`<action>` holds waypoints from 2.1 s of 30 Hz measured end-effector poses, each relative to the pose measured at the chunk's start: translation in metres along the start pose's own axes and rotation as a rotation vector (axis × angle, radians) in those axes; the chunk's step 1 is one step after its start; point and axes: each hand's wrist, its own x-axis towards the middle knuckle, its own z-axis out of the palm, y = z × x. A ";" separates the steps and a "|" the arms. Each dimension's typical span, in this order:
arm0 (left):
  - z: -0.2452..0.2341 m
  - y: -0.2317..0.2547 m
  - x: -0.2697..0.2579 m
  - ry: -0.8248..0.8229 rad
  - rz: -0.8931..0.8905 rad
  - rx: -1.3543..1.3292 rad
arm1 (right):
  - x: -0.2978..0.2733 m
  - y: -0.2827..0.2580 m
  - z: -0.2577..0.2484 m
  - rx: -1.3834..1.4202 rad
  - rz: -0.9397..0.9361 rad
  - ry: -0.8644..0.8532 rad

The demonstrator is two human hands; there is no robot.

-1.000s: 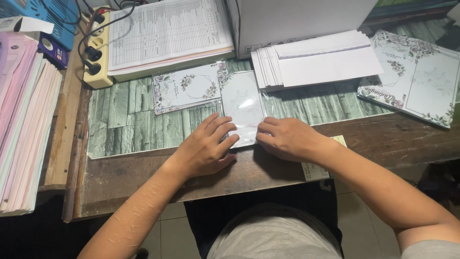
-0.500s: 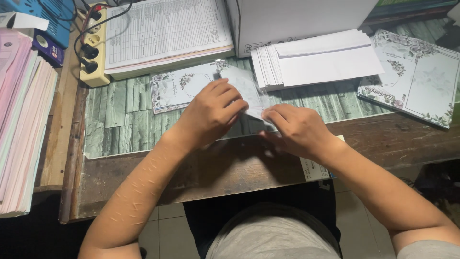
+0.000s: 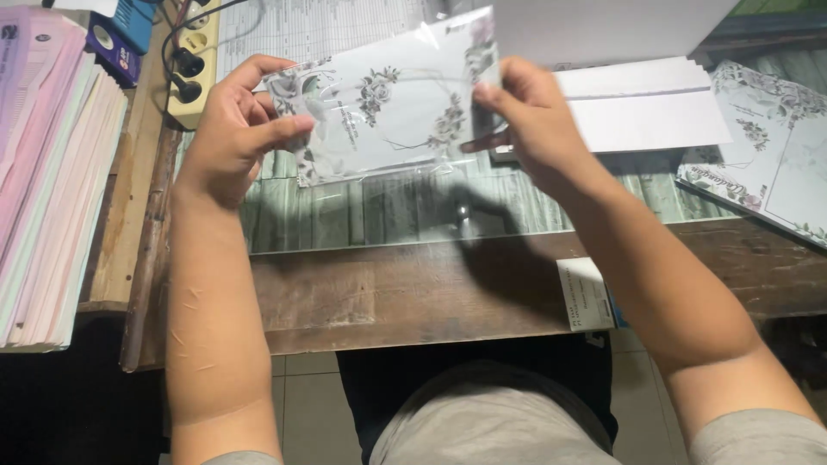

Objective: The person picks up paper invitation cards, folds some, and places them into plastic sleeves by hand at a desk.

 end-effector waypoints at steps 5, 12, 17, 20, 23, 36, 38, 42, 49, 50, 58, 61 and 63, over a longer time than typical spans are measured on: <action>-0.017 -0.070 0.015 0.541 -0.229 -0.076 | 0.031 0.107 0.018 -0.038 0.468 0.161; -0.031 -0.116 0.030 0.615 -0.288 0.713 | 0.027 0.101 0.011 -0.482 0.166 0.224; -0.013 -0.106 0.021 0.533 -0.285 1.161 | 0.028 0.108 0.013 -0.796 0.093 0.157; -0.007 -0.101 0.021 0.498 -0.300 1.165 | 0.025 0.096 0.022 -0.922 0.113 0.117; -0.006 -0.103 0.024 0.495 -0.229 1.150 | 0.025 0.101 0.025 -0.974 -0.016 0.132; 0.067 -0.069 0.020 0.233 -0.101 1.254 | 0.015 0.096 0.034 -1.221 -0.275 -0.297; 0.066 -0.086 0.025 0.185 -0.182 1.271 | 0.017 0.098 0.031 -1.191 -0.204 -0.367; 0.063 -0.080 0.025 0.150 -0.217 1.267 | 0.016 0.098 0.030 -1.236 -0.171 -0.391; 0.064 -0.077 0.023 0.205 -0.111 1.284 | 0.017 0.104 0.030 -1.292 -0.273 -0.400; 0.065 -0.075 0.023 0.197 -0.097 1.267 | 0.017 0.106 0.029 -1.263 -0.224 -0.430; 0.063 -0.086 0.026 0.167 -0.117 1.303 | 0.017 0.101 0.029 -1.271 -0.223 -0.429; 0.064 -0.089 0.026 0.154 -0.149 1.330 | 0.018 0.099 0.030 -1.329 -0.245 -0.411; 0.064 -0.093 0.027 0.151 -0.167 1.351 | 0.021 0.097 0.032 -1.362 -0.267 -0.399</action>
